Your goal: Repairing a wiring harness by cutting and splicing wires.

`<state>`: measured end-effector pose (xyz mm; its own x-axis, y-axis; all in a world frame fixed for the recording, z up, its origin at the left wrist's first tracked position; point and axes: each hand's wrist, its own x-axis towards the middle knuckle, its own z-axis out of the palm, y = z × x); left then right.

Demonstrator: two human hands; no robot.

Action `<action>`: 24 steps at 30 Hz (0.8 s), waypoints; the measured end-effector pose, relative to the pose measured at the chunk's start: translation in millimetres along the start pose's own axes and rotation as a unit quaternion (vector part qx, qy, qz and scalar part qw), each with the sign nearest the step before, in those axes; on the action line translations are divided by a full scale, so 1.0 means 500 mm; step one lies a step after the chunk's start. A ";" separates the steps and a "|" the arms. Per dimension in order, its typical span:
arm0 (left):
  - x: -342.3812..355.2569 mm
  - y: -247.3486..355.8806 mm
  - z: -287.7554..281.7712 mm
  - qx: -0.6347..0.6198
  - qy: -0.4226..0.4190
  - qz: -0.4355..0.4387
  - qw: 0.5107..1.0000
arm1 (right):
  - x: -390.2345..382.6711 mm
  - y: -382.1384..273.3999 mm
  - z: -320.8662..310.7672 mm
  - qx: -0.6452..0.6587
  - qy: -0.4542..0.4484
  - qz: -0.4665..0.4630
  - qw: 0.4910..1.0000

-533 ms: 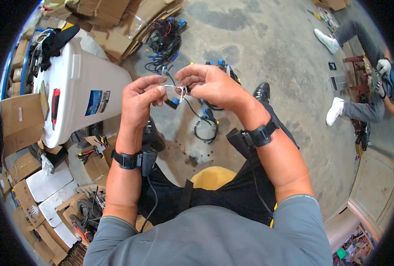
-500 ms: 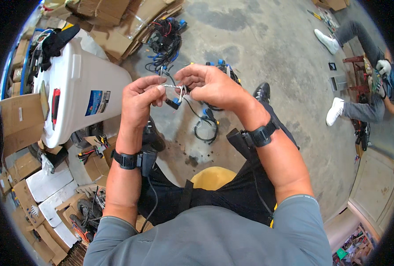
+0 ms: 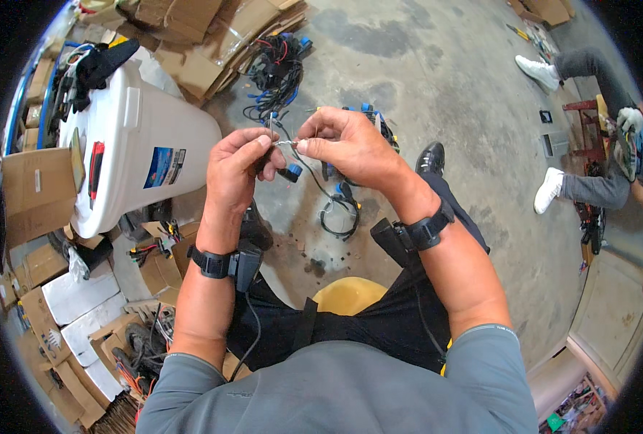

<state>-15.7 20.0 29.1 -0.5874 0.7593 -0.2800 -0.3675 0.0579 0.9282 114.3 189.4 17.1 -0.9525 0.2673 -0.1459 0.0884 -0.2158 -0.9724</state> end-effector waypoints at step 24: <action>0.001 -0.001 0.002 -0.109 -0.002 0.003 0.994 | -0.006 -0.028 -0.015 0.057 -0.040 0.047 0.996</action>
<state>-15.2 21.0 28.8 -0.5865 0.7624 -0.2735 -0.5121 -0.0873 0.8545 117.9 198.8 29.9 -0.9624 0.1652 -0.2156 0.1489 -0.3430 -0.9275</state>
